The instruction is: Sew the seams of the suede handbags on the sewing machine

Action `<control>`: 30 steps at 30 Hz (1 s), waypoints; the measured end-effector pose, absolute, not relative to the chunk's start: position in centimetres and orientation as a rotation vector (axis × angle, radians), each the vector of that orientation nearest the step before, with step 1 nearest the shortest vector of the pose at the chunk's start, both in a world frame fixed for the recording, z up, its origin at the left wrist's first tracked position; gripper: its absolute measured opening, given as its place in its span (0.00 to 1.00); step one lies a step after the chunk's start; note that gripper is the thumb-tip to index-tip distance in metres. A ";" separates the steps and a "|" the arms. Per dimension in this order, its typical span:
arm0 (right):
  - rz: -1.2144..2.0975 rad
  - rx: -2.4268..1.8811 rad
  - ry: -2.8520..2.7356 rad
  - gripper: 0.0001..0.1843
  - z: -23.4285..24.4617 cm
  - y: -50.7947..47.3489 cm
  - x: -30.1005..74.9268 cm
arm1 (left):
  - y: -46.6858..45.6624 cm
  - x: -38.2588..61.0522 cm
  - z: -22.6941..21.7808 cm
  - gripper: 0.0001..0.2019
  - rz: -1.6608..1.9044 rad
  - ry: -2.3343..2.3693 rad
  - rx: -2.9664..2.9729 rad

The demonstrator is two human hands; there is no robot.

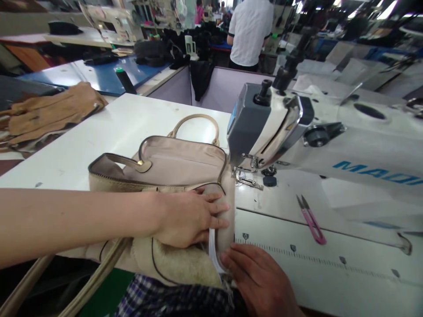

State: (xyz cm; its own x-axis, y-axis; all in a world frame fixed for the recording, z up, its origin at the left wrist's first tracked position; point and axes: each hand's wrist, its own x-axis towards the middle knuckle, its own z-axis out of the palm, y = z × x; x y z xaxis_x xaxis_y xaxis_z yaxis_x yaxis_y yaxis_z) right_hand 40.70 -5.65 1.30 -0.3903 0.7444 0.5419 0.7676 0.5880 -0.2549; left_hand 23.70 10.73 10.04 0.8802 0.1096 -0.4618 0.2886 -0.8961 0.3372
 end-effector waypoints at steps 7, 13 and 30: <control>-0.024 -1.270 -2.094 0.15 1.1 -4.0 40.5 | 12.0 24.5 11.2 0.14 -0.583 0.313 2.617; -0.044 -1.203 -2.115 0.11 1.5 -2.6 41.1 | 12.7 25.0 12.0 0.15 -0.722 0.336 2.633; -0.173 -1.114 -2.218 0.14 0.9 3.3 43.0 | 15.2 27.4 15.2 0.25 -0.889 0.582 2.915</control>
